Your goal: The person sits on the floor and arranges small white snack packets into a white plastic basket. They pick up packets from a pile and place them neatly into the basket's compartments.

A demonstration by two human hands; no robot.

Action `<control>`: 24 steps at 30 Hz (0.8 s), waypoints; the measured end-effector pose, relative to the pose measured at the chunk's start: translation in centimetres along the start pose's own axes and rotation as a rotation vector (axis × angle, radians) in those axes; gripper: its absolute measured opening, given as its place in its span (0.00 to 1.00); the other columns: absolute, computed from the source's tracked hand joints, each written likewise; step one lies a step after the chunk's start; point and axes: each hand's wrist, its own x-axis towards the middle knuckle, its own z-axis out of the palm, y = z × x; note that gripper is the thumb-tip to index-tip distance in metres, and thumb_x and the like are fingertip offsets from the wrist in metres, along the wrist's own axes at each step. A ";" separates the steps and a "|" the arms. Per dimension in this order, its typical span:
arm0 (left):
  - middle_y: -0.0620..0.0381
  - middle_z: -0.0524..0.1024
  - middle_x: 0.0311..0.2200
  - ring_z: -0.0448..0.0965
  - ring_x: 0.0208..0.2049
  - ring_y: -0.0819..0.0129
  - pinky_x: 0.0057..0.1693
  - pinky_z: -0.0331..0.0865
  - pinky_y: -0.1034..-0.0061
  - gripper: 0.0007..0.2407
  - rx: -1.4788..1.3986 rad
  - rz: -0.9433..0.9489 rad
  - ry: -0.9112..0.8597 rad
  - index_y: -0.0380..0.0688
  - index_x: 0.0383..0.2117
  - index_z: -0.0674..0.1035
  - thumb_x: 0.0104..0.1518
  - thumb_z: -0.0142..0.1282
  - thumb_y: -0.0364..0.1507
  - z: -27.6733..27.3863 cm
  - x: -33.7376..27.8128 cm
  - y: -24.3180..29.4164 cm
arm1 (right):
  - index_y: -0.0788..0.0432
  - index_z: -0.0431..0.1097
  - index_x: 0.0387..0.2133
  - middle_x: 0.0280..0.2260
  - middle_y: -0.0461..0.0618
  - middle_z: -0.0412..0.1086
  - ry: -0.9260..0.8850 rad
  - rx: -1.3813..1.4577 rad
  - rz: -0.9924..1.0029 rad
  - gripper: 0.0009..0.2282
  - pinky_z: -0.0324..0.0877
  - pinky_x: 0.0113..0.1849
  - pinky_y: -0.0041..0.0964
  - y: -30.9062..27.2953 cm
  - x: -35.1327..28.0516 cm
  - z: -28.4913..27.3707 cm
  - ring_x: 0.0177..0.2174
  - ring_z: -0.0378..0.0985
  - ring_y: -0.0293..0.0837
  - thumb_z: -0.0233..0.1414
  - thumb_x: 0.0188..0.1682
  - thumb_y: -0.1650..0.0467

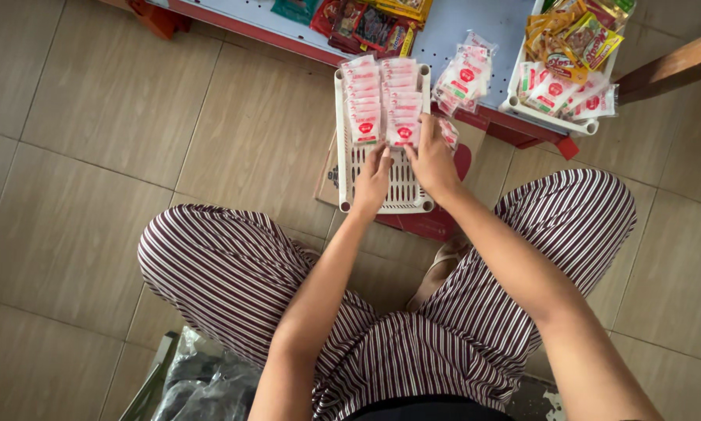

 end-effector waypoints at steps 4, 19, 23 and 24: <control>0.45 0.77 0.55 0.77 0.54 0.61 0.60 0.68 0.70 0.18 0.156 0.067 0.082 0.39 0.61 0.71 0.69 0.44 0.36 0.2 -1.2 1.5 | 0.68 0.52 0.59 0.47 0.72 0.66 -0.110 -0.016 0.027 0.29 0.71 0.45 0.56 0.7 -0.4 0.7 0.45 0.72 0.70 0.59 0.46 0.77; 0.43 0.73 0.59 0.72 0.61 0.58 0.64 0.62 0.70 0.18 0.097 0.110 0.163 0.34 0.61 0.70 0.69 0.43 0.33 -0.4 -0.6 2.6 | 0.61 0.65 0.51 0.51 0.60 0.68 -0.261 0.040 -0.029 0.17 0.74 0.42 0.53 0.1 -0.1 -0.1 0.44 0.76 0.65 0.56 0.48 0.76; 0.41 0.75 0.56 0.75 0.58 0.56 0.63 0.65 0.69 0.17 0.096 0.121 0.197 0.33 0.59 0.71 0.69 0.44 0.32 -0.5 -0.3 3.1 | 0.60 0.65 0.51 0.51 0.60 0.68 -0.263 0.021 0.023 0.16 0.73 0.40 0.54 -0.7 -0.1 -0.2 0.43 0.76 0.65 0.55 0.49 0.76; 0.41 0.75 0.56 0.75 0.58 0.56 0.63 0.65 0.69 0.17 0.104 0.129 0.198 0.33 0.59 0.71 0.69 0.44 0.31 -0.6 -0.3 3.2 | 0.60 0.65 0.51 0.51 0.60 0.68 -0.243 0.011 0.026 0.16 0.73 0.40 0.54 -0.9 -0.1 -0.1 0.42 0.76 0.65 0.54 0.49 0.76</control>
